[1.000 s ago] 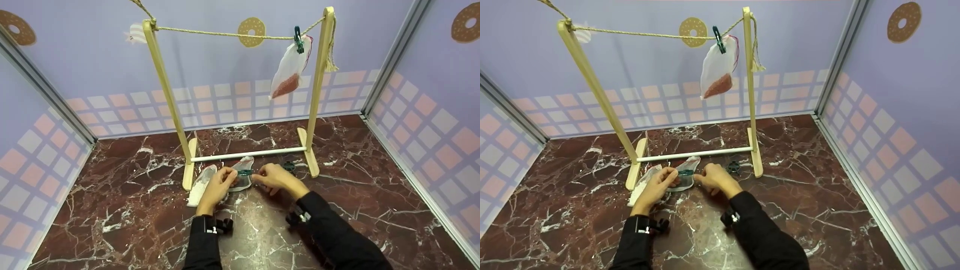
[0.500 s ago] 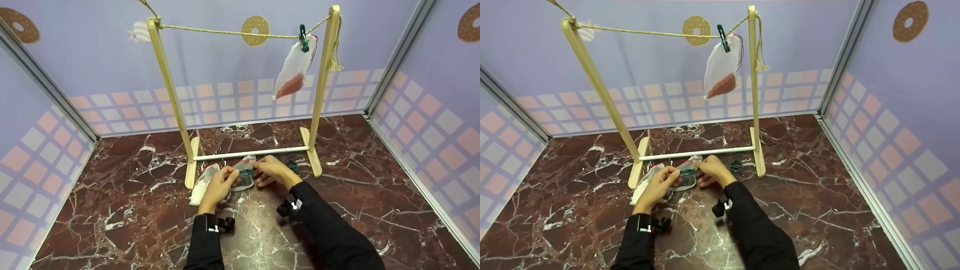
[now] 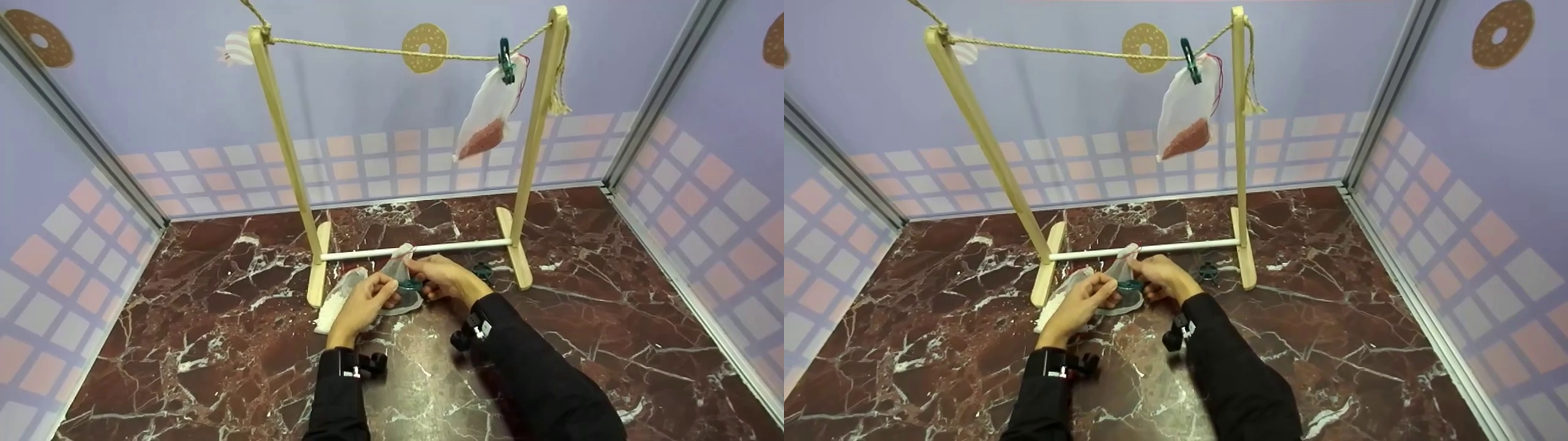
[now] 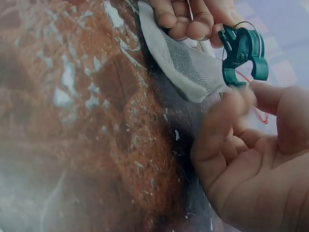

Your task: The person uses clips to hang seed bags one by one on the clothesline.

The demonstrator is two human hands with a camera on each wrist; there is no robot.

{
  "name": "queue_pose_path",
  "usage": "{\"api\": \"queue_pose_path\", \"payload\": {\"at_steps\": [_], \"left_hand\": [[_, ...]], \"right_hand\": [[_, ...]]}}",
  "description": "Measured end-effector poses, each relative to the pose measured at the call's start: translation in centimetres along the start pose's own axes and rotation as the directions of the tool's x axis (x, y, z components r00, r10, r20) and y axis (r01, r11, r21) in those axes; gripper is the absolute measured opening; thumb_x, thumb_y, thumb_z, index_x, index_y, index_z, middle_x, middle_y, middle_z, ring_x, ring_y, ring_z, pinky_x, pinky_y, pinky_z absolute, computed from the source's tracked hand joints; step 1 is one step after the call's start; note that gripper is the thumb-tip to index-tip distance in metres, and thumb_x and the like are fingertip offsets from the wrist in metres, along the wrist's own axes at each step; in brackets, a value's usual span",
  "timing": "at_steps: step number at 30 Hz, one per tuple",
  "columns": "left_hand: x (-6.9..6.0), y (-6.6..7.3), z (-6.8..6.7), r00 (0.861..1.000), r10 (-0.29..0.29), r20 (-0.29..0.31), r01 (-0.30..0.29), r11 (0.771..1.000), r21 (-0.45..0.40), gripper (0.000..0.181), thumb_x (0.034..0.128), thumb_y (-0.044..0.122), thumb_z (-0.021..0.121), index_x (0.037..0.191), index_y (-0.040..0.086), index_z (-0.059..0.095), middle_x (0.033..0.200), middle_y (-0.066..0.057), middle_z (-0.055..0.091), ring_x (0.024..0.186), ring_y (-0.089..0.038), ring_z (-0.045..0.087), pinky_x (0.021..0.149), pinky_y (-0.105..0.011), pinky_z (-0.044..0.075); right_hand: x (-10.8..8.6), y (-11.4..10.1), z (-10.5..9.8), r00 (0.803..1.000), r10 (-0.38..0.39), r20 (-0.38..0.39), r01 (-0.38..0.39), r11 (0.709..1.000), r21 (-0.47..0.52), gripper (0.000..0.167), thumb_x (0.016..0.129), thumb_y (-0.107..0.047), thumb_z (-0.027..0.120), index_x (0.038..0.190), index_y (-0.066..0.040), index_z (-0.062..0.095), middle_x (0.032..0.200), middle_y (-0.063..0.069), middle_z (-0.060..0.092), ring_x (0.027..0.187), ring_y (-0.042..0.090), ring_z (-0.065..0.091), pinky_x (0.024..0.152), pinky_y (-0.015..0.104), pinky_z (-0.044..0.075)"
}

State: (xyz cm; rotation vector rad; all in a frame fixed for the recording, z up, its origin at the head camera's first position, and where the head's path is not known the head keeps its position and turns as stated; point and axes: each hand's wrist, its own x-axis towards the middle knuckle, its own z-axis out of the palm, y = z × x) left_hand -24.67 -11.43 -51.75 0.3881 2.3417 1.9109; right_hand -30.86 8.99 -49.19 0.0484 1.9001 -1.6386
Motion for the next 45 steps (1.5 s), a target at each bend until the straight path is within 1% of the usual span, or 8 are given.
{"api": "queue_pose_path", "payload": {"at_steps": [6, 13, 20, 25, 29, 33, 38, 45], "left_hand": [[0.1, 0.0, 0.1, 1.000, -0.016, 0.015, 0.017, 1.000, -0.017, 0.026, 0.1041, 0.020, 0.059, 0.108, -0.005, 0.062, 0.093, -0.017, 0.071, 0.086, -0.029, 0.067, 0.082, -0.040, 0.057], [-1.1, 2.9, 0.0, 1.000, -0.004, 0.025, 0.005, 1.000, -0.027, 0.022, 0.1045, 0.010, 0.056, 0.107, -0.012, 0.060, 0.094, -0.027, 0.069, 0.089, -0.043, 0.066, 0.083, -0.048, 0.057], [-0.4, 1.4, -0.1, 1.000, -0.023, 0.000, 0.023, 0.997, -0.075, 0.020, 0.1043, 0.010, 0.056, 0.108, -0.009, 0.061, 0.094, -0.024, 0.069, 0.087, -0.034, 0.067, 0.082, -0.043, 0.058], [0.2, 0.0, -0.4, 0.995, 0.058, -0.085, -0.070, 0.988, -0.139, 0.021, 0.1044, 0.011, 0.057, 0.108, -0.009, 0.061, 0.093, -0.022, 0.069, 0.085, -0.027, 0.067, 0.080, -0.038, 0.059], [0.2, 0.3, -0.8, 0.974, 0.125, -0.189, -0.163, 0.966, -0.203, 0.018, 0.1040, 0.010, 0.057, 0.107, -0.008, 0.060, 0.091, -0.022, 0.067, 0.082, -0.026, 0.066, 0.079, -0.036, 0.059], [0.1, 1.2, -1.1, 0.956, 0.151, -0.252, -0.212, 0.948, -0.238, 0.018, 0.1047, 0.010, 0.056, 0.106, -0.008, 0.059, 0.090, -0.021, 0.067, 0.081, -0.026, 0.066, 0.078, -0.035, 0.057], [-0.8, 2.8, -2.1, 0.932, 0.200, -0.303, -0.255, 0.954, -0.155, 0.019, 0.1048, 0.008, 0.055, 0.106, -0.011, 0.058, 0.089, -0.021, 0.067, 0.080, -0.023, 0.065, 0.076, -0.032, 0.055], [-2.2, 7.7, -4.7, 0.914, 0.308, -0.263, -0.315, 0.949, 0.019, 0.017, 0.1029, 0.010, 0.059, 0.110, -0.005, 0.063, 0.091, -0.021, 0.066, 0.078, -0.022, 0.062, 0.072, -0.029, 0.055]], "right_hand": [[0.1, 0.1, -0.1, 0.992, -0.110, -0.060, 0.108, 0.994, -0.035, 0.032, 0.100, -0.040, 0.064, 0.096, -0.009, 0.064, 0.081, 0.000, 0.051, 0.054, 0.011, 0.043, 0.048, 0.025, 0.041], [0.5, 0.6, -0.2, 0.978, -0.176, -0.108, 0.175, 0.984, -0.015, 0.022, 0.100, -0.028, 0.067, 0.104, -0.007, 0.066, 0.084, 0.003, 0.060, 0.062, 0.013, 0.055, 0.051, 0.025, 0.050], [0.1, 0.3, 0.2, 0.938, -0.274, -0.212, 0.264, 0.961, -0.078, 0.017, 0.096, -0.018, 0.073, 0.104, -0.003, 0.069, 0.079, 0.002, 0.064, 0.053, 0.010, 0.053, 0.045, 0.022, 0.047], [-0.7, -0.2, 0.5, 0.912, -0.366, -0.187, 0.352, 0.930, -0.105, 0.016, 0.096, -0.017, 0.073, 0.101, -0.002, 0.070, 0.080, 0.003, 0.066, 0.051, 0.011, 0.053, 0.044, 0.022, 0.046], [-1.5, -0.8, 0.6, 0.884, -0.445, -0.145, 0.431, 0.895, -0.119, 0.017, 0.096, -0.017, 0.072, 0.102, -0.001, 0.071, 0.080, 0.008, 0.066, 0.050, 0.012, 0.053, 0.044, 0.024, 0.047], [-2.2, -1.3, 0.4, 0.860, -0.494, -0.125, 0.476, 0.867, -0.148, 0.017, 0.097, -0.016, 0.071, 0.101, 0.000, 0.071, 0.075, 0.013, 0.064, 0.048, 0.011, 0.051, 0.042, 0.022, 0.043], [-3.4, -2.0, 0.1, 0.847, -0.523, -0.095, 0.503, 0.846, -0.178, 0.015, 0.098, -0.015, 0.070, 0.100, 0.000, 0.070, 0.070, 0.014, 0.059, 0.048, 0.011, 0.049, 0.041, 0.021, 0.042], [-5.3, -4.3, -0.3, 0.784, -0.616, -0.077, 0.567, 0.760, -0.317, 0.014, 0.098, -0.017, 0.069, 0.099, -0.004, 0.072, 0.076, 0.012, 0.068, 0.051, 0.022, 0.054, 0.042, 0.023, 0.046]]}}
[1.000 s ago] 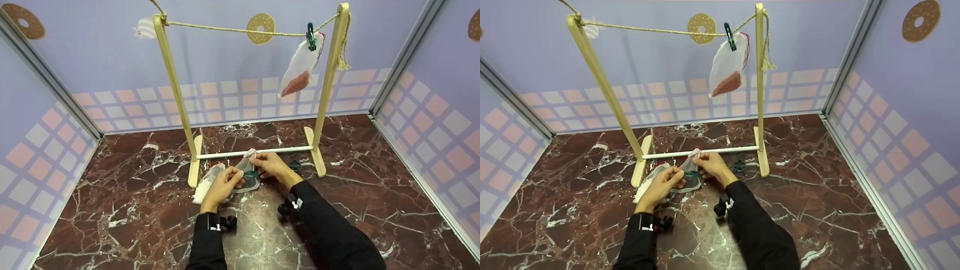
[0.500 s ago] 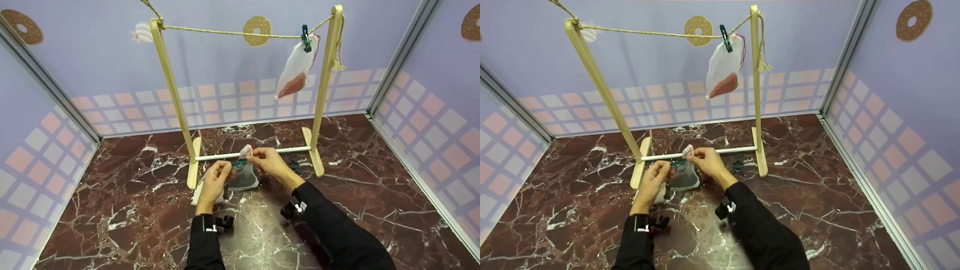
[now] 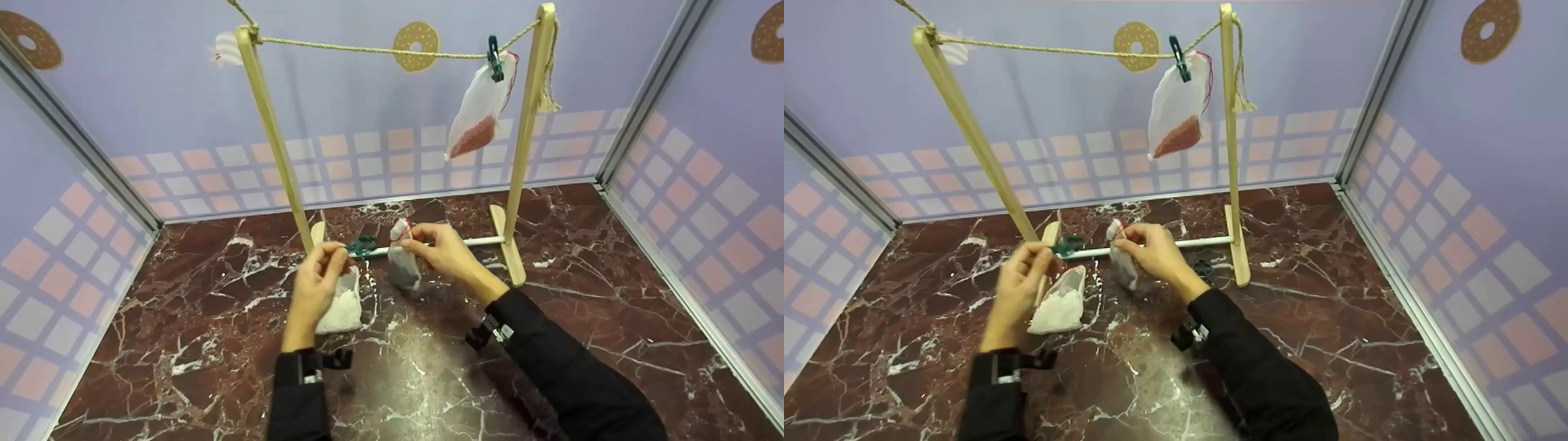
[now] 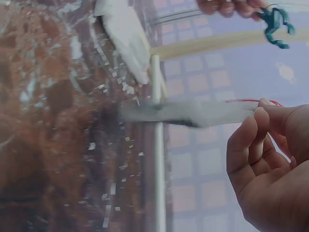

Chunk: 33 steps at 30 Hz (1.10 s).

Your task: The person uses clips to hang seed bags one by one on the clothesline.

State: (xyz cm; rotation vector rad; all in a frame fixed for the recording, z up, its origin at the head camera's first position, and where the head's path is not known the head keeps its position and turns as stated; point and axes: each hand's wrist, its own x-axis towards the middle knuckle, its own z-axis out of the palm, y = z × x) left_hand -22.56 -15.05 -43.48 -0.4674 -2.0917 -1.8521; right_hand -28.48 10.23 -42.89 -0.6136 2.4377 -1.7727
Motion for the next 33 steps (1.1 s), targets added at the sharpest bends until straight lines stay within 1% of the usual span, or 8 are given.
{"api": "queue_pose_path", "payload": {"at_steps": [4, 8, 10, 14, 16, 20, 27, 33], "left_hand": [[1.5, 4.2, -1.1, 0.994, 0.036, 0.103, -0.055, 0.980, 0.194, 0.018, 0.1021, 0.014, 0.061, 0.111, -0.001, 0.065, 0.086, -0.008, 0.065, 0.069, -0.017, 0.055, 0.060, -0.021, 0.048], [3.5, 8.5, -2.2, 0.973, 0.073, 0.218, -0.155, 0.911, 0.383, 0.017, 0.1017, 0.014, 0.059, 0.111, -0.001, 0.064, 0.081, 0.002, 0.064, 0.061, -0.009, 0.051, 0.053, -0.016, 0.044], [4.7, 10.1, -2.5, 0.965, 0.109, 0.238, -0.207, 0.875, 0.438, 0.017, 0.1020, 0.013, 0.059, 0.111, -0.001, 0.064, 0.080, 0.001, 0.063, 0.059, -0.008, 0.048, 0.050, -0.016, 0.041], [7.2, 12.6, -2.6, 0.951, 0.181, 0.251, -0.291, 0.800, 0.525, 0.020, 0.1029, 0.015, 0.058, 0.110, -0.003, 0.064, 0.081, -0.004, 0.063, 0.060, -0.011, 0.049, 0.052, -0.017, 0.039], [8.2, 13.7, -2.3, 0.947, 0.198, 0.253, -0.310, 0.773, 0.553, 0.022, 0.1030, 0.017, 0.058, 0.110, -0.003, 0.064, 0.083, -0.006, 0.064, 0.062, -0.013, 0.050, 0.054, -0.018, 0.040], [10.0, 15.5, -1.4, 0.932, 0.245, 0.266, -0.359, 0.726, 0.586, 0.024, 0.1036, 0.020, 0.057, 0.111, -0.002, 0.064, 0.087, -0.010, 0.066, 0.064, -0.015, 0.052, 0.055, -0.021, 0.042], [13.1, 18.6, 0.0, 0.904, 0.356, 0.238, -0.419, 0.624, 0.659, 0.028, 0.1041, 0.023, 0.056, 0.108, -0.004, 0.064, 0.094, -0.014, 0.070, 0.068, -0.021, 0.059, 0.059, -0.025, 0.047], [14.6, 20.5, 0.5, 0.881, 0.430, 0.195, -0.424, 0.538, 0.729, 0.033, 0.1053, 0.030, 0.054, 0.108, -0.002, 0.064, 0.097, -0.012, 0.071, 0.071, -0.021, 0.060, 0.064, -0.030, 0.050]], "right_hand": [[-0.5, -2.0, -1.4, 1.000, 0.005, 0.021, -0.004, 0.999, -0.048, 0.016, 0.100, -0.017, 0.065, 0.106, -0.004, 0.070, 0.086, 0.017, 0.071, 0.060, 0.032, 0.064, 0.046, 0.032, 0.055], [-0.7, -4.7, -3.4, 1.000, -0.022, -0.018, 0.019, 0.987, -0.161, 0.016, 0.102, -0.014, 0.061, 0.112, -0.004, 0.068, 0.098, 0.013, 0.072, 0.075, 0.029, 0.070, 0.058, 0.032, 0.060], [-0.4, -6.1, -4.3, 0.996, -0.076, -0.042, 0.065, 0.973, -0.220, 0.018, 0.103, -0.013, 0.060, 0.113, -0.002, 0.068, 0.101, 0.013, 0.072, 0.077, 0.025, 0.071, 0.061, 0.032, 0.060], [0.4, -8.9, -5.4, 0.978, -0.193, -0.080, 0.166, 0.950, -0.266, 0.021, 0.103, -0.014, 0.059, 0.115, 0.000, 0.068, 0.103, 0.014, 0.073, 0.069, 0.025, 0.069, 0.053, 0.030, 0.058], [0.9, -10.2, -5.6, 0.963, -0.249, -0.102, 0.217, 0.942, -0.257, 0.022, 0.104, -0.014, 0.058, 0.116, 0.001, 0.068, 0.101, 0.013, 0.072, 0.062, 0.025, 0.066, 0.047, 0.031, 0.055], [1.9, -12.7, -6.0, 0.926, -0.349, -0.146, 0.291, 0.904, -0.314, 0.021, 0.103, -0.014, 0.059, 0.113, 0.001, 0.069, 0.098, 0.012, 0.073, 0.059, 0.023, 0.064, 0.048, 0.026, 0.054], [3.8, -17.1, -6.7, 0.924, -0.311, -0.223, 0.188, 0.876, -0.443, 0.022, 0.103, -0.021, 0.060, 0.115, -0.005, 0.070, 0.101, 0.007, 0.074, 0.059, 0.016, 0.064, 0.051, 0.023, 0.054], [5.1, -18.5, -7.0, 0.893, -0.349, -0.284, 0.143, 0.818, -0.558, 0.020, 0.102, -0.024, 0.064, 0.113, -0.011, 0.074, 0.103, 0.002, 0.076, 0.076, 0.011, 0.068, 0.075, 0.024, 0.055]]}}
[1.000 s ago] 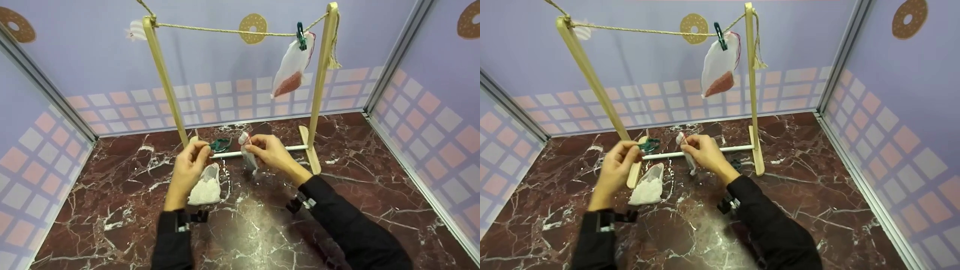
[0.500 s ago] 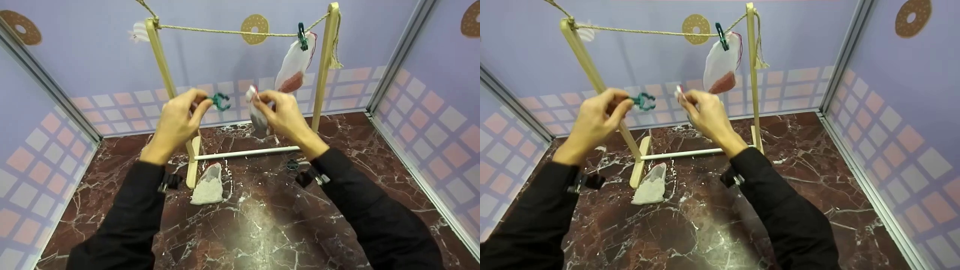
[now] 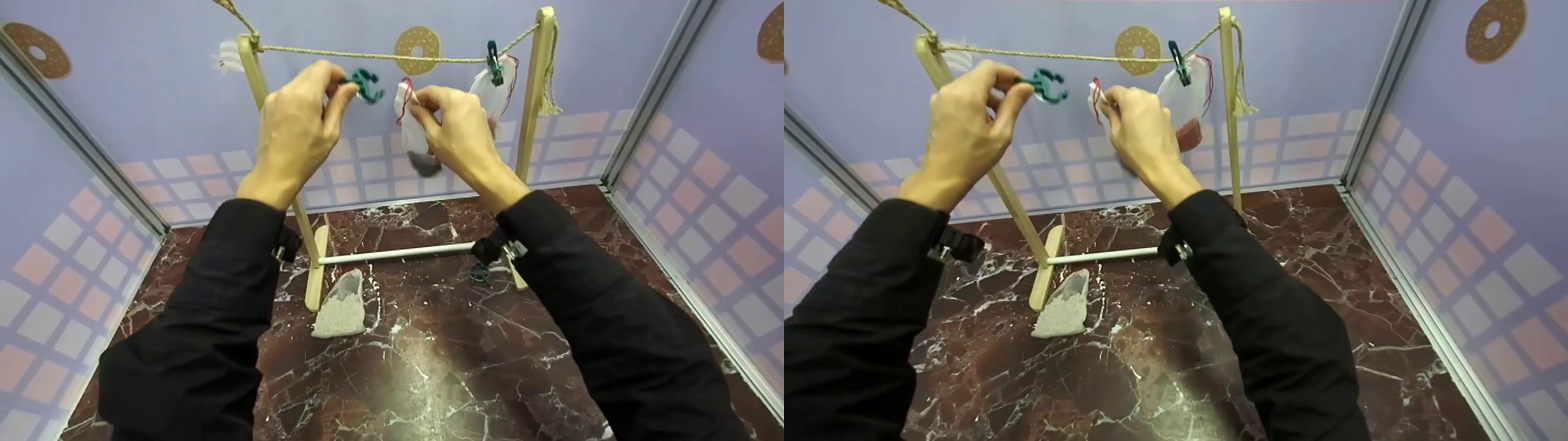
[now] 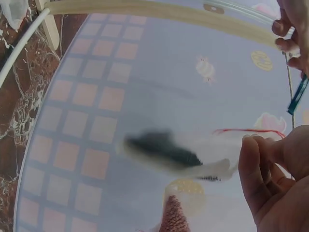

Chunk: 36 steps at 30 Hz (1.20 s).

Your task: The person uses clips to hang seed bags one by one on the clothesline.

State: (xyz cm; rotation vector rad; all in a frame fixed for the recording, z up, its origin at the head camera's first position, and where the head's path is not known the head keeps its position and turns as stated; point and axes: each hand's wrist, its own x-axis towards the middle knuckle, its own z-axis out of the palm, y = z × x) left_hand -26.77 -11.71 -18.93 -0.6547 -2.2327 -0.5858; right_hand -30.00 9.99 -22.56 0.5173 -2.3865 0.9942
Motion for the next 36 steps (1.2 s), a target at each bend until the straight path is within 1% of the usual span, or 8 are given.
{"api": "queue_pose_path", "payload": {"at_steps": [2, 7, 12, 14, 18, 23, 27, 36], "left_hand": [[0.6, 0.3, 0.0, 0.999, 0.008, -0.039, -0.008, 1.000, 0.014, 0.035, 0.1056, 0.033, 0.053, 0.108, 0.000, 0.065, 0.096, -0.010, 0.070, 0.071, -0.020, 0.059, 0.065, -0.031, 0.049], [2.1, 0.6, 0.3, 0.994, 0.047, -0.099, -0.039, 0.996, 0.082, 0.038, 0.1062, 0.036, 0.051, 0.107, 0.001, 0.066, 0.095, -0.010, 0.069, 0.078, -0.023, 0.063, 0.071, -0.038, 0.054], [2.9, 0.5, 0.5, 0.992, 0.064, -0.107, -0.047, 0.987, 0.154, 0.040, 0.1064, 0.038, 0.049, 0.108, 0.001, 0.066, 0.095, -0.011, 0.069, 0.081, -0.028, 0.067, 0.071, -0.043, 0.055], [3.1, 0.6, 0.5, 0.995, 0.040, -0.091, -0.025, 0.986, 0.165, 0.040, 0.1064, 0.039, 0.049, 0.109, 0.002, 0.066, 0.097, -0.011, 0.070, 0.083, -0.029, 0.067, 0.072, -0.044, 0.055], [3.5, 1.1, 0.7, 1.000, -0.027, -0.004, 0.028, 0.981, 0.190, 0.038, 0.1064, 0.039, 0.048, 0.112, 0.005, 0.065, 0.104, -0.008, 0.071, 0.088, -0.029, 0.069, 0.076, -0.042, 0.057], [3.6, 1.6, 1.4, 0.995, -0.020, 0.095, 0.000, 0.979, 0.203, 0.034, 0.1058, 0.035, 0.052, 0.111, 0.005, 0.066, 0.106, -0.008, 0.073, 0.087, -0.029, 0.069, 0.077, -0.039, 0.057], [3.9, 2.1, 1.9, 0.992, 0.002, 0.124, -0.027, 0.978, 0.207, 0.033, 0.1057, 0.035, 0.052, 0.111, 0.005, 0.066, 0.104, -0.008, 0.073, 0.086, -0.029, 0.069, 0.077, -0.040, 0.057], [4.3, 3.2, 2.3, 0.989, -0.039, 0.142, 0.012, 0.982, 0.186, 0.034, 0.1056, 0.037, 0.051, 0.113, 0.007, 0.065, 0.106, -0.005, 0.072, 0.091, -0.029, 0.069, 0.078, -0.039, 0.056]], "right_hand": [[0.2, 0.0, 0.0, 1.000, 0.014, -0.011, -0.014, 1.000, -0.004, 0.020, 0.102, -0.024, 0.064, 0.113, -0.012, 0.075, 0.104, 0.001, 0.076, 0.079, 0.012, 0.069, 0.076, 0.024, 0.054], [0.4, 0.1, -0.1, 0.999, 0.043, -0.016, -0.043, 0.998, 0.047, 0.022, 0.104, -0.023, 0.061, 0.115, -0.009, 0.073, 0.103, 0.002, 0.076, 0.061, 0.016, 0.068, 0.051, 0.020, 0.050], [0.4, -0.1, -0.2, 0.998, 0.058, -0.033, -0.055, 0.995, 0.080, 0.022, 0.104, -0.022, 0.060, 0.116, -0.008, 0.072, 0.100, 0.003, 0.074, 0.057, 0.019, 0.068, 0.045, 0.020, 0.049], [0.5, -0.2, -0.3, 0.997, 0.071, -0.041, -0.068, 0.996, 0.064, 0.021, 0.104, -0.022, 0.060, 0.116, -0.009, 0.072, 0.100, 0.002, 0.074, 0.061, 0.016, 0.067, 0.051, 0.018, 0.050], [0.6, -0.3, -0.5, 0.994, 0.098, -0.040, -0.095, 0.994, 0.061, 0.021, 0.104, -0.023, 0.060, 0.116, -0.010, 0.072, 0.102, 0.002, 0.074, 0.058, 0.013, 0.066, 0.053, 0.019, 0.051], [0.4, -0.2, -0.8, 0.990, 0.134, -0.043, -0.127, 0.982, 0.143, 0.023, 0.105, -0.024, 0.058, 0.115, -0.009, 0.070, 0.103, 0.002, 0.071, 0.050, 0.012, 0.064, 0.044, 0.024, 0.052], [0.5, 0.0, -1.2, 0.988, 0.140, -0.059, -0.129, 0.979, 0.158, 0.024, 0.104, -0.024, 0.058, 0.115, -0.008, 0.070, 0.107, 0.003, 0.068, 0.049, 0.010, 0.062, 0.044, 0.025, 0.052], [0.4, 0.5, -1.6, 0.984, 0.162, -0.079, -0.149, 0.977, 0.153, 0.027, 0.104, -0.027, 0.056, 0.120, -0.012, 0.071, 0.112, 0.003, 0.065, 0.047, 0.007, 0.060, 0.043, 0.025, 0.052]]}}
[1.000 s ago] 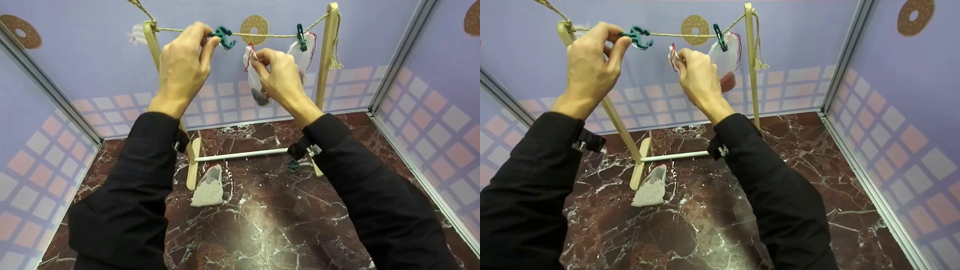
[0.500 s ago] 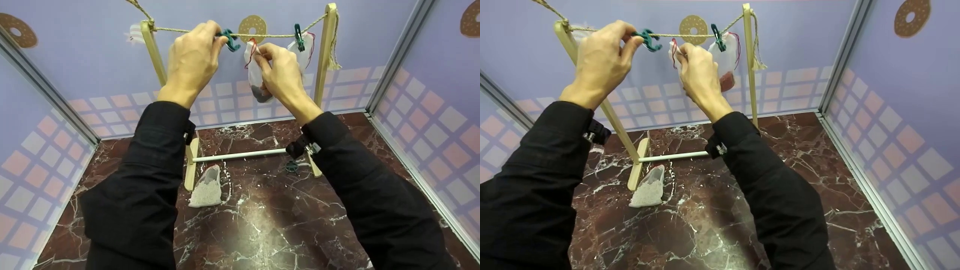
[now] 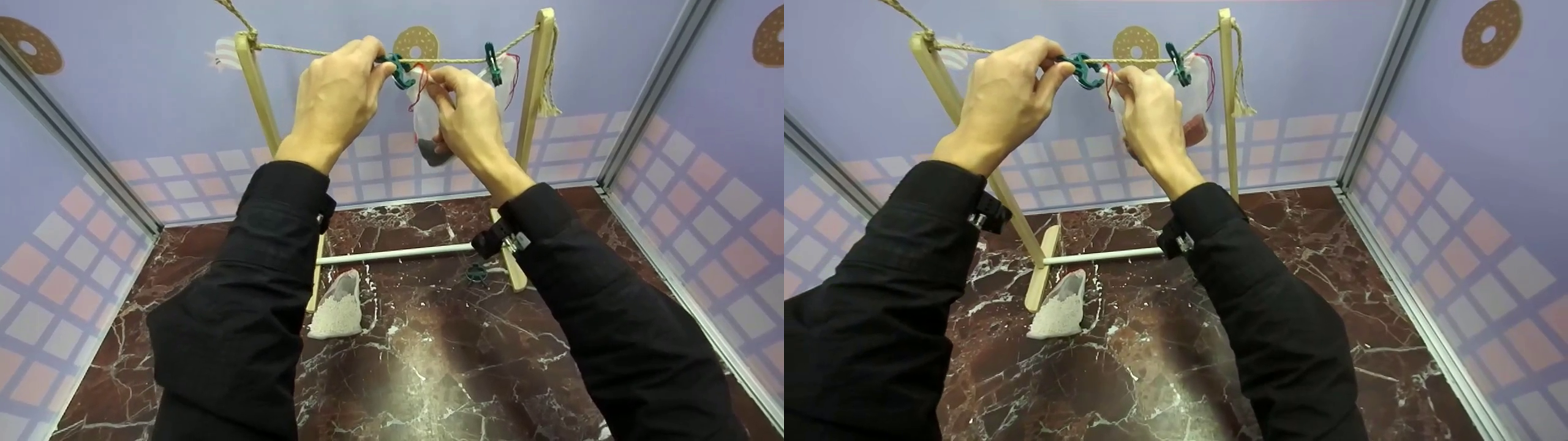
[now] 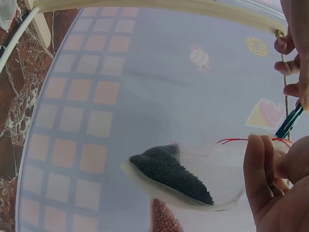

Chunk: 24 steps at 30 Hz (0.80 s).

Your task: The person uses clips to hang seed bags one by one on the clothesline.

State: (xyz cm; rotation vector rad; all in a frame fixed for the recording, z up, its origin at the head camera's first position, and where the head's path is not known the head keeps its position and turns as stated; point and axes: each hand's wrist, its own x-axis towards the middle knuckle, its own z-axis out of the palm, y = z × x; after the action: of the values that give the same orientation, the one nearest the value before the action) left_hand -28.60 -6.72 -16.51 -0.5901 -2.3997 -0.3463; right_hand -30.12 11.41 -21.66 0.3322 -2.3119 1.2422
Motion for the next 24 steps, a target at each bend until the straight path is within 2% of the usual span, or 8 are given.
{"api": "queue_pose_path", "payload": {"at_steps": [5, 10, 18, 24], "left_hand": [[0.3, 0.5, -0.1, 0.999, -0.017, 0.032, 0.017, 1.000, 0.002, 0.033, 0.1058, 0.037, 0.051, 0.113, 0.008, 0.065, 0.105, -0.004, 0.071, 0.090, -0.028, 0.069, 0.076, -0.039, 0.055], [0.6, 0.5, -0.5, 0.999, -0.022, 0.035, 0.022, 1.000, 0.001, 0.033, 0.1053, 0.037, 0.052, 0.111, 0.008, 0.066, 0.105, -0.004, 0.072, 0.088, -0.027, 0.068, 0.075, -0.038, 0.055], [0.8, 0.7, -0.9, 0.998, -0.036, 0.048, 0.038, 0.998, -0.042, 0.033, 0.1046, 0.038, 0.053, 0.114, 0.010, 0.068, 0.107, -0.001, 0.074, 0.087, -0.021, 0.068, 0.076, -0.035, 0.055], [0.8, 0.8, -1.1, 0.997, 0.018, 0.073, -0.010, 0.995, -0.101, 0.032, 0.1049, 0.036, 0.053, 0.114, 0.009, 0.068, 0.107, -0.001, 0.074, 0.084, -0.016, 0.065, 0.075, -0.031, 0.052]], "right_hand": [[0.1, 0.2, -0.2, 0.999, -0.027, -0.024, 0.028, 0.999, 0.041, 0.028, 0.104, -0.028, 0.056, 0.118, -0.010, 0.072, 0.109, 0.004, 0.063, 0.045, 0.007, 0.059, 0.041, 0.025, 0.052], [0.2, 0.2, -0.4, 0.998, -0.054, -0.032, 0.055, 0.998, 0.037, 0.026, 0.104, -0.025, 0.056, 0.118, -0.009, 0.071, 0.113, 0.004, 0.064, 0.045, 0.005, 0.058, 0.042, 0.023, 0.051], [0.2, 0.1, -0.5, 0.999, -0.032, -0.014, 0.034, 0.991, 0.128, 0.026, 0.103, -0.025, 0.057, 0.120, -0.009, 0.070, 0.114, 0.006, 0.061, 0.046, 0.008, 0.059, 0.044, 0.028, 0.054], [0.4, 0.2, -0.8, 0.999, -0.014, -0.049, 0.023, 0.983, 0.183, 0.024, 0.105, -0.021, 0.056, 0.122, -0.010, 0.068, 0.108, 0.005, 0.060, 0.047, 0.013, 0.060, 0.046, 0.032, 0.055]]}}
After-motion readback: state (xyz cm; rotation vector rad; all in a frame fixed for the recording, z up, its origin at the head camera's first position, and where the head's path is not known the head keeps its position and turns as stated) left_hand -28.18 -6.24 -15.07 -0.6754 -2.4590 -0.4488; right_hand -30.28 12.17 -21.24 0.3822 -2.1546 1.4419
